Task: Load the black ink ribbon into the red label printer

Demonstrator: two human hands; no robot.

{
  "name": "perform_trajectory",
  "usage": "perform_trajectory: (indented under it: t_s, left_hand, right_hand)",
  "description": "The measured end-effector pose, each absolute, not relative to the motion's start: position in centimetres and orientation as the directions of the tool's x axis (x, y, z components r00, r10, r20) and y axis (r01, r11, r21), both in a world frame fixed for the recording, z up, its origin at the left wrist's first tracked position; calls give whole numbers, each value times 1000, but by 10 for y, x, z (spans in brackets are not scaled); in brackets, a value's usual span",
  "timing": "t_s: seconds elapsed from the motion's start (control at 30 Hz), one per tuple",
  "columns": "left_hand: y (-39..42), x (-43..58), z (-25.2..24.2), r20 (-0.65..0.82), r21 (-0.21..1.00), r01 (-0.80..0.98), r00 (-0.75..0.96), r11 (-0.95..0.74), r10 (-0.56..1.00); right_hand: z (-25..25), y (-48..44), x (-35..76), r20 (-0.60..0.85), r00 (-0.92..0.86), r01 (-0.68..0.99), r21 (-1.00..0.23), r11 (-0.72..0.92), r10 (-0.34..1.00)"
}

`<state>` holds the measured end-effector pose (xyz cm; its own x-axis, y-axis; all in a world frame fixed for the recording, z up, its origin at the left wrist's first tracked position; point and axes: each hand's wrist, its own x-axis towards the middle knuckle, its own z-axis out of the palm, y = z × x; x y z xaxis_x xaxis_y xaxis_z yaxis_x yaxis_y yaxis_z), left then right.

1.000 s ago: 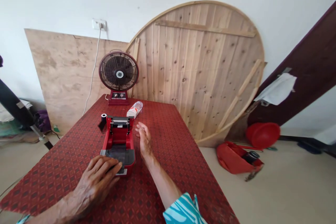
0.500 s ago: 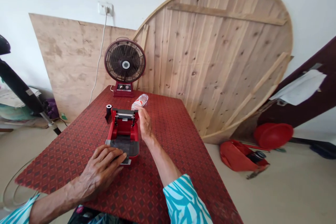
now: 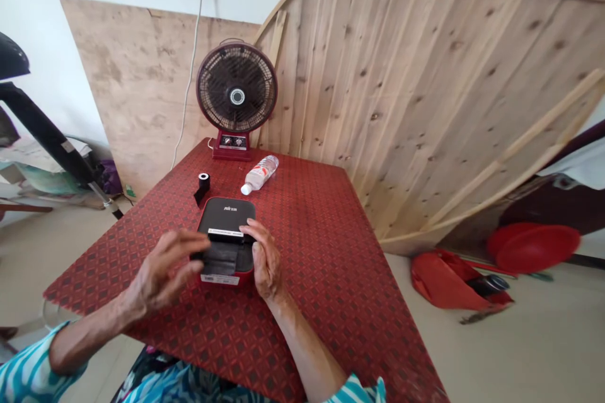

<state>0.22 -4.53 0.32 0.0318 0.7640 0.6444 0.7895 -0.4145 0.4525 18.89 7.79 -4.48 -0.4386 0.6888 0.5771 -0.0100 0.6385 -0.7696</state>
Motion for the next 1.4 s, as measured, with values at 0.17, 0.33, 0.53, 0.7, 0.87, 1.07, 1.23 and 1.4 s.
perform_trajectory:
  t_s: [0.17,0.33,0.53,0.7,0.87,1.07,1.23,1.4]
  left_hand:
    - [-9,-23,-4,252,931,347,-382,-115,889]
    - [8,-18,-17,14,998,-56,-266,-29,964]
    - [5,-12,-20,-29,966,-255,-242,-35,970]
    - [-1,-9,-21,-67,931,-365,-247,-29,967]
    - [-8,-10,-25,-92,903,-429,-206,-5,974]
    - [-12,-15,-24,-4,937,-345,-153,-50,988]
    - [-14,-11,-19,6,943,-330,-111,-43,994]
    - [-11,-3,-19,-76,906,-424,-200,-17,977]
  right_hand:
    - [-45,78,188,589,-427,-32,-768,640,686]
    - [-45,75,191,576,-454,1,-762,647,680]
    - [-45,73,193,569,-445,-36,-783,621,691]
    - [-40,76,183,445,-249,-187,-894,408,860]
    - [-38,85,167,208,-216,-219,-963,160,954]
    - [-46,92,166,188,-228,-183,-972,148,955]
    - [-58,95,170,250,-242,-115,-967,228,938]
    - [-61,93,172,266,-245,-76,-964,255,932]
